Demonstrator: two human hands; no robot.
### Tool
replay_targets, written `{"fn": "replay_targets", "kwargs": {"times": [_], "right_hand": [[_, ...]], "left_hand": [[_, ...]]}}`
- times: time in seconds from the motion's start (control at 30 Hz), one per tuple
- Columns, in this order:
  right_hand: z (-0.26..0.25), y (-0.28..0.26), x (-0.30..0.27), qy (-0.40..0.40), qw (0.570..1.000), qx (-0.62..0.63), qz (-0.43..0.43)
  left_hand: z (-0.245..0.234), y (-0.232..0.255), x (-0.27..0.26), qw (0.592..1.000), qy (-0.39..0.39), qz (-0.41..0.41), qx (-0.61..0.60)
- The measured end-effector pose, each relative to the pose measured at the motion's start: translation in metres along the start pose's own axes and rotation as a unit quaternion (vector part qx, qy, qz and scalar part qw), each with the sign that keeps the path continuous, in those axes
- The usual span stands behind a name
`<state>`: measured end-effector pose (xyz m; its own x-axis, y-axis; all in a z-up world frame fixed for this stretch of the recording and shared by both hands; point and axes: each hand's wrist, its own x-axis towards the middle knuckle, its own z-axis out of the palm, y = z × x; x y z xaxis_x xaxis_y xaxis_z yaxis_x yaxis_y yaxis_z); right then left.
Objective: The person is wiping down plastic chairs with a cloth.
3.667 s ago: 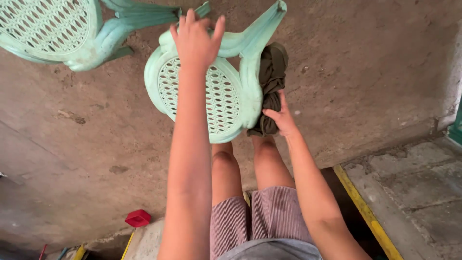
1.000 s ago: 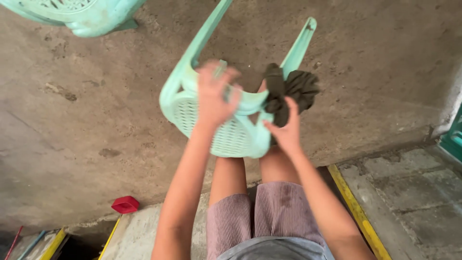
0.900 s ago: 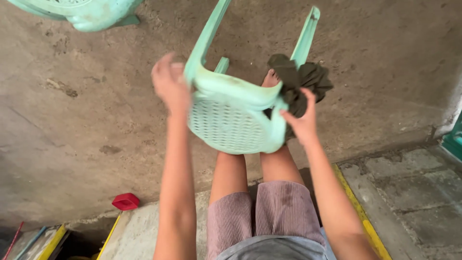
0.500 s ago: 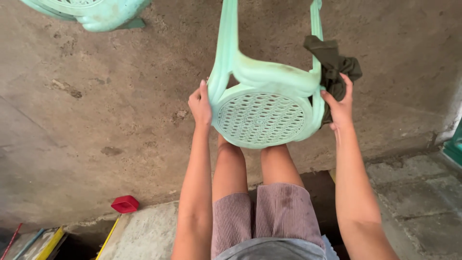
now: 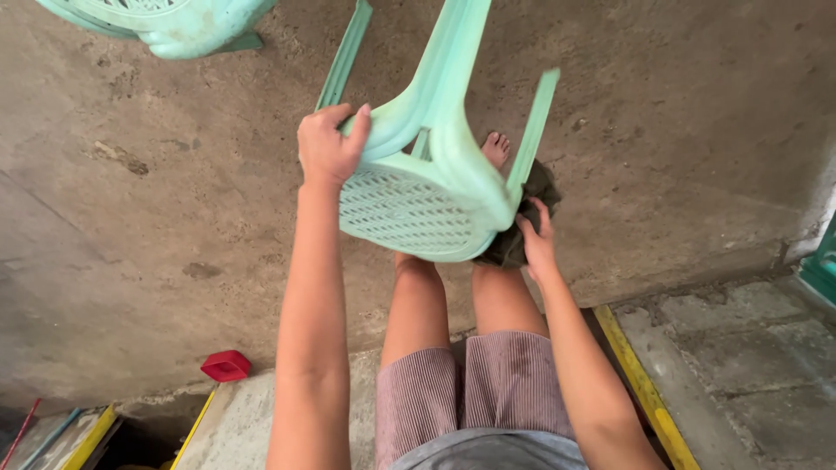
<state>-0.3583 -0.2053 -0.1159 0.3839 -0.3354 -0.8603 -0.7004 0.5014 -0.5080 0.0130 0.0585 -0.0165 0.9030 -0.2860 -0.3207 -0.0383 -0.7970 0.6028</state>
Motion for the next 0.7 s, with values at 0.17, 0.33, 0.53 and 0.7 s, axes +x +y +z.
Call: {"fn": "replay_targets", "kwargs": {"times": [0.17,0.33,0.53,0.7], "right_hand": [[0.035,-0.103,-0.067,0.016,0.942,-0.228,-0.246],[0.095,-0.183,-0.105,-0.093,0.810,-0.489,-0.310],[0.170,-0.237,-0.057,-0.079,0.651,-0.581,-0.482],[0.176,-0.251,0.074,-0.043,0.798,-0.532,-0.280]], "left_hand": [[-0.005,0.005,0.002,0.997,0.039,0.069,-0.008],[0.001,0.017,0.005,0.996,0.029,0.090,-0.001],[0.002,-0.001,0.004,0.994,0.022,0.109,0.006],[-0.005,-0.010,-0.021,0.994,-0.011,0.105,-0.008]]}}
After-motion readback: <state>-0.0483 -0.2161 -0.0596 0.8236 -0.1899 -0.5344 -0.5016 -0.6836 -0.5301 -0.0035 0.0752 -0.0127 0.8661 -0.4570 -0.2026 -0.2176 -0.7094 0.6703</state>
